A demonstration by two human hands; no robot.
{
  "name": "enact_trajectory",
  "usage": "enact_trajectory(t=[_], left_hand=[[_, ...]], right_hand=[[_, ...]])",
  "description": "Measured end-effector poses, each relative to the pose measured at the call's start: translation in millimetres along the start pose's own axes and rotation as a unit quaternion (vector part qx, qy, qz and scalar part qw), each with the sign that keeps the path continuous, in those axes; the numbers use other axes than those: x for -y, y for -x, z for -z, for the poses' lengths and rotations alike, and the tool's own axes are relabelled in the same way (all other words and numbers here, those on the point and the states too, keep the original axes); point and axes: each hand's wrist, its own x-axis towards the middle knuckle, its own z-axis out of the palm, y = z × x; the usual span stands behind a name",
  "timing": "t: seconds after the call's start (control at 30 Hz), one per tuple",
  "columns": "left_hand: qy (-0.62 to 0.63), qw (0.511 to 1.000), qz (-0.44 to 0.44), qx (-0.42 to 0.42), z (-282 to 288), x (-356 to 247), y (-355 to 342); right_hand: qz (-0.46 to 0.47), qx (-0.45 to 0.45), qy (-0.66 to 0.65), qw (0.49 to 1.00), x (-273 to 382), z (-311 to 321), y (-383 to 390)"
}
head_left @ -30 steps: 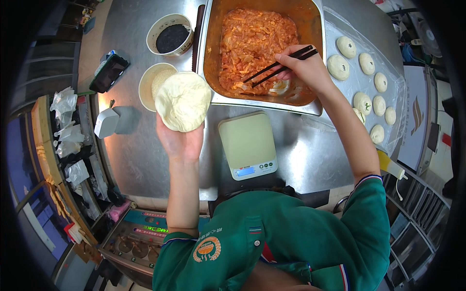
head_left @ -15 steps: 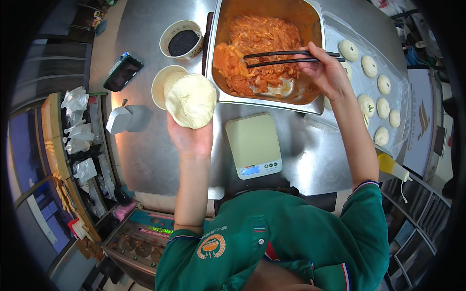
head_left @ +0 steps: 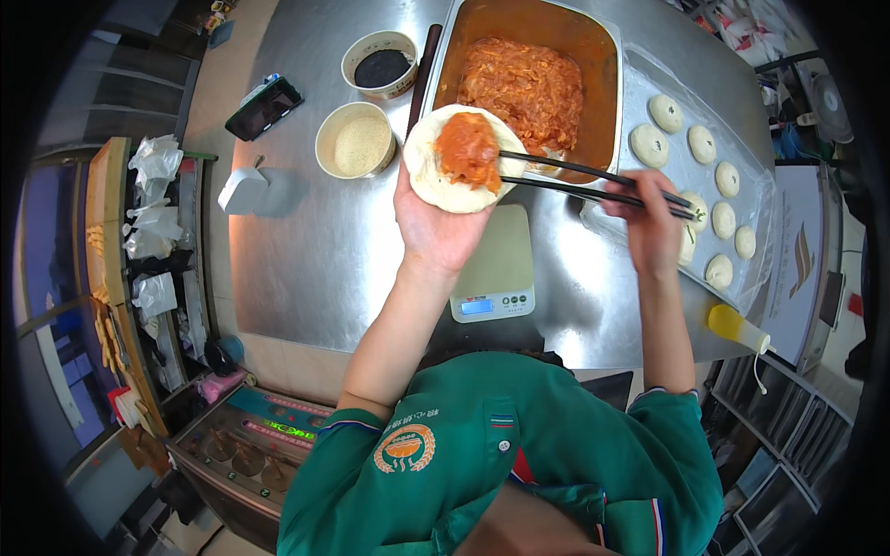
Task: The person fills dough rounds with a reddish meat mixture, seals them into buns, and places them on a tray. They also use tongs to move baked buns onto a cooling rack and pack some into a plastic bag for a customer.
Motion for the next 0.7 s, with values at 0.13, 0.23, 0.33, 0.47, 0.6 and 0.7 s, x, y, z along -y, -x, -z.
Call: enact_trajectory(t=[0.13, 0.23, 0.33, 0.47, 0.6, 0.7], left_hand=[[0.006, 0.999, 0.039, 0.012, 1.3, 4.6, 17.3], [0.044, 0.995, 0.077, 0.052, 1.2, 13.4, 34.2], [0.077, 0.988, 0.101, 0.091, 2.2, 9.2, 52.7], [0.061, 0.988, 0.097, 0.104, 8.3, -2.4, 75.2], [0.057, 0.990, 0.098, 0.087, 18.3, -0.3, 88.8], [0.043, 0.995, 0.084, 0.038, 27.1, -4.6, 99.6]], right_hand=[[0.079, 0.006, -0.100, 0.992, 3.3, 11.6, 29.4], [0.046, -0.001, -0.097, 0.994, -22.8, -6.5, 46.5], [0.033, 0.005, -0.066, 0.997, -24.1, -18.1, 68.2], [0.184, 0.048, -0.157, 0.969, -3.2, -18.3, 90.9], [0.092, -0.014, 0.005, 0.996, -18.2, -19.8, 96.9], [0.107, 0.030, 0.054, 0.992, -29.7, -13.4, 106.2]])
